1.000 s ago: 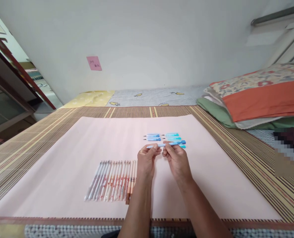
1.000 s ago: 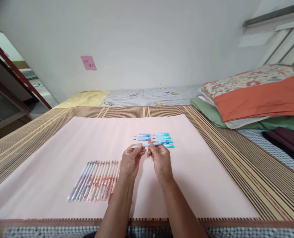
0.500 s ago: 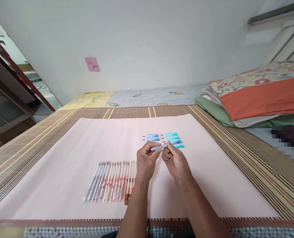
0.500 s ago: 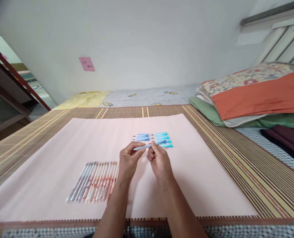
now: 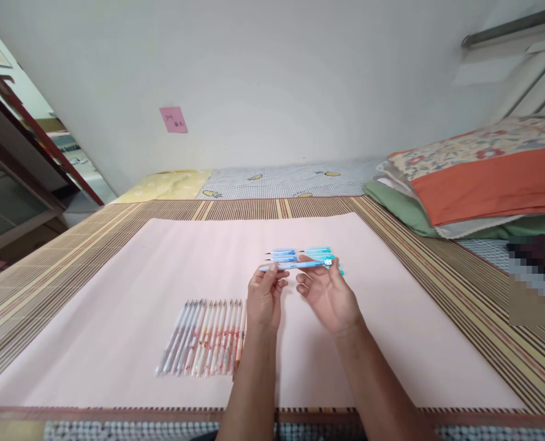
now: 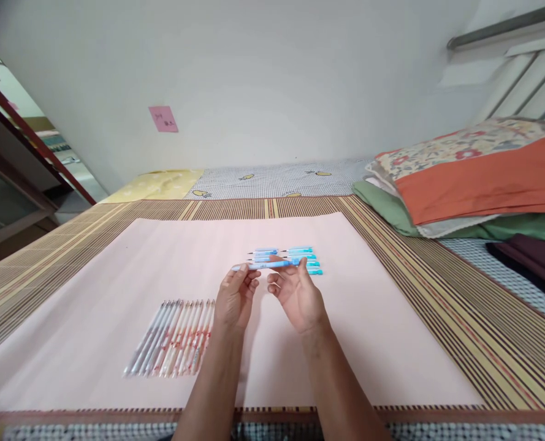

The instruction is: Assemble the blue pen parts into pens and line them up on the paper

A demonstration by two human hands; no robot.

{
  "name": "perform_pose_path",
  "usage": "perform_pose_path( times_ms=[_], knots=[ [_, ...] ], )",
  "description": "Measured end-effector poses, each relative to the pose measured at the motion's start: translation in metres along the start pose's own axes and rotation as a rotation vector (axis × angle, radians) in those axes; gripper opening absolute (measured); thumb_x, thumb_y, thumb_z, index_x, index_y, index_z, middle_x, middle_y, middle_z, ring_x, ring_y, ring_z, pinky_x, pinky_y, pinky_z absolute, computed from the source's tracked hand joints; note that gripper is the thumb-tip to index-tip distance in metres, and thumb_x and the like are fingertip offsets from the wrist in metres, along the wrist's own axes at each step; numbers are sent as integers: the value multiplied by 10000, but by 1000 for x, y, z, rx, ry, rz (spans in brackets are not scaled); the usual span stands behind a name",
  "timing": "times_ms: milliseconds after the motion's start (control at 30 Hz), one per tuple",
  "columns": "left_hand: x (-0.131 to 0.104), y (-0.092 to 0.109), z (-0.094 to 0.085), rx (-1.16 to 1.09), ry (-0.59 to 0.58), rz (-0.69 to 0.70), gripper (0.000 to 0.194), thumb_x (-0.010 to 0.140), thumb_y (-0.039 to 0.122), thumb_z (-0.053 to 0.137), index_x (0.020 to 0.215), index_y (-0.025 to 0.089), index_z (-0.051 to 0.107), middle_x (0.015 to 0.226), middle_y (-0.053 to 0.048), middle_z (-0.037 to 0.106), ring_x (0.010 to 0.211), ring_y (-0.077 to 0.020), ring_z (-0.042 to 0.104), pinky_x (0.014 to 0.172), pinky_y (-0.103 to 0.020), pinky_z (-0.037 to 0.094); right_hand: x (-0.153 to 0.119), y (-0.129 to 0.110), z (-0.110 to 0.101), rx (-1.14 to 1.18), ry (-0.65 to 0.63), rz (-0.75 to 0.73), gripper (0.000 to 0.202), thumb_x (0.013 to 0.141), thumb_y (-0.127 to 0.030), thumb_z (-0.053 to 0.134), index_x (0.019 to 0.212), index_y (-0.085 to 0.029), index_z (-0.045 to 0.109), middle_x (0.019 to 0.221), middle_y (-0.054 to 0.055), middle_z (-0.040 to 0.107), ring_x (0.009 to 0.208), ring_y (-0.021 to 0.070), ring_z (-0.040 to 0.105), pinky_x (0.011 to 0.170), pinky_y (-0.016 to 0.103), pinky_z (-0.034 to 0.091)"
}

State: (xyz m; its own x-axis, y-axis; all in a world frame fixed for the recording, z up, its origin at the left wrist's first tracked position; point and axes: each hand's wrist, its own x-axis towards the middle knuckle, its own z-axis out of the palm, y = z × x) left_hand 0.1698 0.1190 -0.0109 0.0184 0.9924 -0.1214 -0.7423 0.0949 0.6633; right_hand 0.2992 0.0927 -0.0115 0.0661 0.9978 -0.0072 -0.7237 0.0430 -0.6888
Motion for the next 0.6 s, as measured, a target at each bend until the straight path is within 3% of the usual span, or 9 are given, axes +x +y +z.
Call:
perform_pose_path(
  times_ms=[167,400,600],
  knots=[
    [0,2,1,-4,-37,37,338,621,327,923,800,135,709,703,-6,703,666,-93,664,693,-208,520,0,2,2,-45,-14,31,463,865,-658,617,925,-229,783,1048,87,770,841,220,680,731,353,547],
    [0,5,1,-5,-48,64,327,652,344,910,800,130,713,721,-16,712,669,-93,667,692,-208,531,-1,4,8,-62,-33,-65,464,867,-639,641,937,-204,785,939,93,788,853,247,729,808,403,581],
    [-2,5,4,2,-59,109,322,628,323,925,765,133,703,729,-10,712,674,-92,659,692,-211,540,-2,6,8,-104,-20,-151,408,873,-584,672,950,-197,779,1012,111,789,887,270,747,932,486,557]
  ],
)
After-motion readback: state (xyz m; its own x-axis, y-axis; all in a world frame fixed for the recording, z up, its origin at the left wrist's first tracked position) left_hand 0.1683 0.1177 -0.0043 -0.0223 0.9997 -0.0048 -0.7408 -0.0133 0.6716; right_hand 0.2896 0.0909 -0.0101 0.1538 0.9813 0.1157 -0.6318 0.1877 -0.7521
